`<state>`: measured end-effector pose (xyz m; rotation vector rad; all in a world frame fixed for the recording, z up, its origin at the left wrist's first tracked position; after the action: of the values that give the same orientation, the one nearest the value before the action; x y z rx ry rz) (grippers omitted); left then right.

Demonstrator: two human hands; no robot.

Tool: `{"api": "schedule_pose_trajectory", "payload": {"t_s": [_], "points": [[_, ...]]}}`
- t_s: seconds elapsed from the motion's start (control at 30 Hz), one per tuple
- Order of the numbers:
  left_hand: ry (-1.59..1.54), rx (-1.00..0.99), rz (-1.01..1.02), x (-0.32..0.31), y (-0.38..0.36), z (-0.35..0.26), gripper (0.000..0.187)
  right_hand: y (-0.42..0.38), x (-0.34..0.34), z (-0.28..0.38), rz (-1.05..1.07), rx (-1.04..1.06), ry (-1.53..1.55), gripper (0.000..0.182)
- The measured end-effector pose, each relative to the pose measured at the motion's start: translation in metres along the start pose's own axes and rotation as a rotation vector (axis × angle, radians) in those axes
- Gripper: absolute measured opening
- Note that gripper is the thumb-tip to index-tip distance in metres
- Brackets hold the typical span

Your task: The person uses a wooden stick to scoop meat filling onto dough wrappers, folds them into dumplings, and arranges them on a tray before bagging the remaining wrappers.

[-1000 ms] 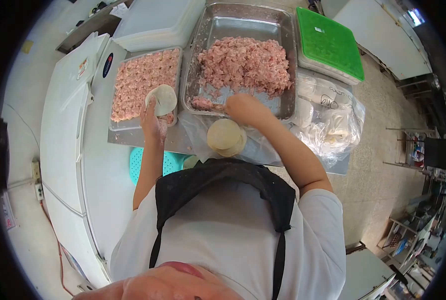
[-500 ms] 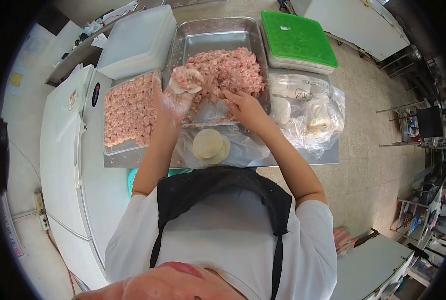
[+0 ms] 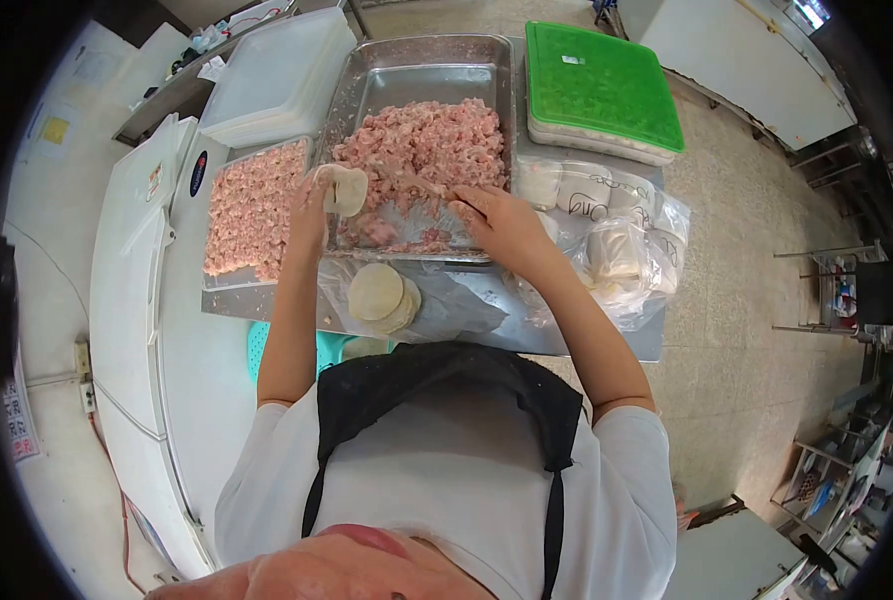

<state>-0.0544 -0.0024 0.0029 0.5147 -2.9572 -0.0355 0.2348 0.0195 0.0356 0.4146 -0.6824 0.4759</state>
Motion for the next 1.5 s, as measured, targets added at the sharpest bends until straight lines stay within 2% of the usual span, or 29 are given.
{"api": "schedule_pose_trajectory", "payload": {"t_s": [0.03,0.1,0.13,0.2,0.27,0.33,0.4,0.47,0.53,0.6,0.63,0.7,0.8,0.83,0.87,0.93,1.0,1.07,1.13,1.17,1.23,1.3,1.37,1.43,1.47,1.5], "points": [[0.004,0.003,-0.003,-0.009,-0.005,-0.011,0.031,0.003,0.001,-0.001,-0.020,0.017,0.141,0.034],[-0.635,0.202,0.070,-0.036,-0.021,-0.027,0.032,0.006,0.000,-0.001,-0.036,0.007,0.237,0.035],[-0.636,0.208,0.074,-0.048,-0.027,-0.031,0.032,0.007,-0.001,-0.001,-0.056,-0.003,0.329,0.036],[-0.810,0.283,0.244,-0.077,-0.039,-0.036,0.035,0.010,-0.003,0.000,-0.062,-0.032,0.378,0.036],[-0.812,0.307,0.355,-0.099,-0.049,-0.031,0.036,0.004,0.005,-0.008,-0.089,-0.083,0.416,0.035],[-0.680,0.332,0.439,-0.115,-0.062,-0.041,0.040,-0.005,0.015,-0.014,-0.038,-0.018,0.387,0.033],[-0.593,0.287,0.469,-0.120,-0.071,-0.048,0.042,-0.022,0.027,-0.030,-0.003,-0.060,0.384,0.029],[-0.375,0.170,0.475,-0.107,-0.073,-0.046,0.043,-0.041,0.056,-0.033,-0.046,0.026,0.317,0.026],[-0.351,0.155,0.464,-0.081,-0.075,-0.034,0.040,-0.066,0.083,-0.045,-0.007,-0.178,0.303,0.025],[0.177,-0.065,0.401,-0.046,-0.077,-0.023,0.036,-0.088,0.112,-0.051,0.033,-0.255,0.150,0.024],[0.175,-0.058,0.399,-0.030,-0.082,-0.021,0.036,-0.097,0.120,-0.052,0.040,-0.258,0.150,0.024],[0.544,0.094,0.461,-0.006,-0.094,-0.014,0.033,-0.110,0.129,-0.056,0.080,-0.376,-0.066,0.026],[0.650,0.069,0.492,0.004,-0.113,-0.012,0.036,-0.122,0.102,-0.077,0.069,-0.271,-0.042,0.030],[0.711,-0.118,0.486,0.003,-0.117,-0.010,0.040,-0.121,0.099,-0.074,0.088,-0.251,-0.032,0.030],[0.719,-0.102,0.463,0.002,-0.120,-0.006,0.040,-0.121,0.101,-0.070,0.036,-0.285,-0.060,0.032],[0.803,-0.315,0.435,-0.010,-0.123,-0.011,0.040,-0.111,0.104,-0.051,-0.006,-0.313,-0.084,0.035],[0.753,-0.238,0.438,0.006,-0.118,0.007,0.037,-0.096,0.113,-0.029,0.024,-0.390,-0.234,0.038],[0.694,-0.168,0.446,0.016,-0.116,0.024,0.035,-0.085,0.101,-0.022,0.032,-0.364,-0.229,0.035],[0.602,-0.182,0.456,0.022,-0.114,0.030,0.029,-0.066,0.077,-0.009,0.136,-0.079,-0.293,0.031],[0.597,-0.182,0.452,0.023,-0.117,0.030,0.029,-0.054,0.067,0.002,0.221,-0.079,-0.331,0.025],[0.575,-0.370,0.436,0.021,-0.126,0.020,0.022,-0.027,0.046,0.011,0.269,-0.076,-0.447,0.022],[0.583,-0.415,0.452,0.015,-0.130,0.010,0.022,-0.010,0.024,0.003,0.313,-0.068,-0.566,0.020],[0.592,-0.465,0.466,0.012,-0.132,0.006,0.023,-0.008,-0.012,-0.018,0.378,0.089,-0.915,0.019],[0.497,-0.228,0.395,0.018,-0.128,0.014,0.023,-0.009,-0.036,0.009,0.419,0.071,-0.883,0.019],[0.493,-0.230,0.392,0.020,-0.126,0.018,0.023,-0.010,-0.047,0.018,0.464,0.051,-0.842,0.019],[0.351,-0.140,0.307,0.024,-0.122,0.025,0.022,-0.005,-0.048,0.016,0.477,-0.020,-0.743,0.022]]}}
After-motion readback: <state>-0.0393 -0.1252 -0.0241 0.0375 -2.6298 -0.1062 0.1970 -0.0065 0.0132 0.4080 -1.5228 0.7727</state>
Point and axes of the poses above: each hand's wrist, its own y-axis towards the middle knuckle, its own x-axis out of the back of the hand, z = x × y, the point moved 3 cm from there along y, towards the middle knuckle, and after that the axes turned 1 degree about -y, right-handed, at the moved point
